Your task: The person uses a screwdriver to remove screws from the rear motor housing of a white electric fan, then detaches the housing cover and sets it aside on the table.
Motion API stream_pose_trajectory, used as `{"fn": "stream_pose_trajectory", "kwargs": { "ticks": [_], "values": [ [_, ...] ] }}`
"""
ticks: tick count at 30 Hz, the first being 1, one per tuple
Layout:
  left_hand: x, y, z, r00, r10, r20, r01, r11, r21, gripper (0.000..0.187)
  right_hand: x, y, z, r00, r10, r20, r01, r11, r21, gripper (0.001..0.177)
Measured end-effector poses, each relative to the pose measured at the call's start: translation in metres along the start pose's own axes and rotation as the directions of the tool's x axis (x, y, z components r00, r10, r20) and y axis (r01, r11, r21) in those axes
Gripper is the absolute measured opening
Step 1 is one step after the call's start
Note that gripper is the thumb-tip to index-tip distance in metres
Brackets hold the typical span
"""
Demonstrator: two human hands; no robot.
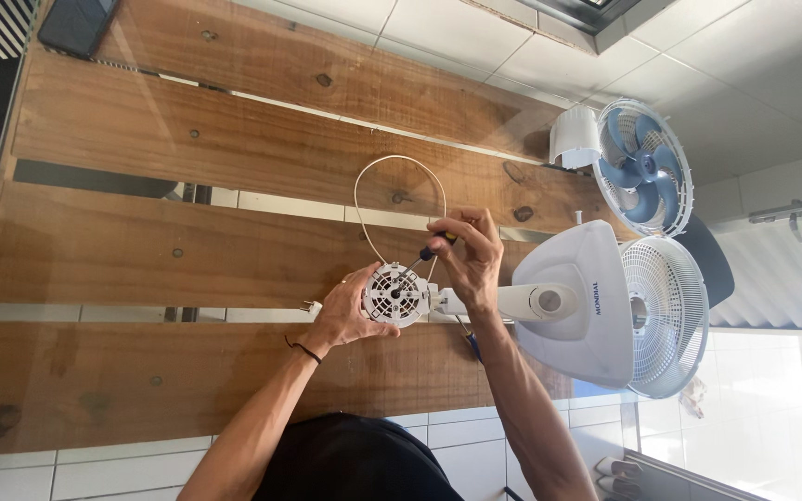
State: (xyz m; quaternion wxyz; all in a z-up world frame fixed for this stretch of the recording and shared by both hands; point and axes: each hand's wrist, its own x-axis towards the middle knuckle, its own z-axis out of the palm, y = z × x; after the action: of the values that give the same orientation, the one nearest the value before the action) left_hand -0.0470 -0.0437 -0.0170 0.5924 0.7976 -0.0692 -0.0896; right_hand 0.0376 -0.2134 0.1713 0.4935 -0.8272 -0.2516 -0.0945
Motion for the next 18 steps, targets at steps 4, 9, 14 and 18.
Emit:
{"fn": "stream_pose_trajectory", "kwargs": {
  "ticks": [4,9,14,18],
  "values": [
    [0.005,0.003,-0.009,0.999,0.036,-0.014,-0.037,0.998,-0.057,0.144,0.005,0.0,-0.006,0.994,0.087,0.058,-0.097,0.975,0.202,0.031],
    [0.017,0.008,-0.01,0.997,-0.062,0.042,0.064,0.996,-0.06,0.14,0.011,-0.006,-0.009,0.988,0.081,0.13,-0.114,0.957,0.268,0.047],
    [0.017,0.007,-0.008,0.995,-0.076,0.058,0.08,0.995,-0.067,0.141,0.011,-0.01,-0.007,0.98,-0.099,0.171,0.11,0.993,-0.053,0.035],
    [0.008,0.003,-0.008,0.994,-0.079,0.072,0.086,0.99,-0.108,0.143,0.01,-0.009,-0.006,0.996,0.05,0.077,-0.039,0.989,-0.144,0.034]
  ]
}}
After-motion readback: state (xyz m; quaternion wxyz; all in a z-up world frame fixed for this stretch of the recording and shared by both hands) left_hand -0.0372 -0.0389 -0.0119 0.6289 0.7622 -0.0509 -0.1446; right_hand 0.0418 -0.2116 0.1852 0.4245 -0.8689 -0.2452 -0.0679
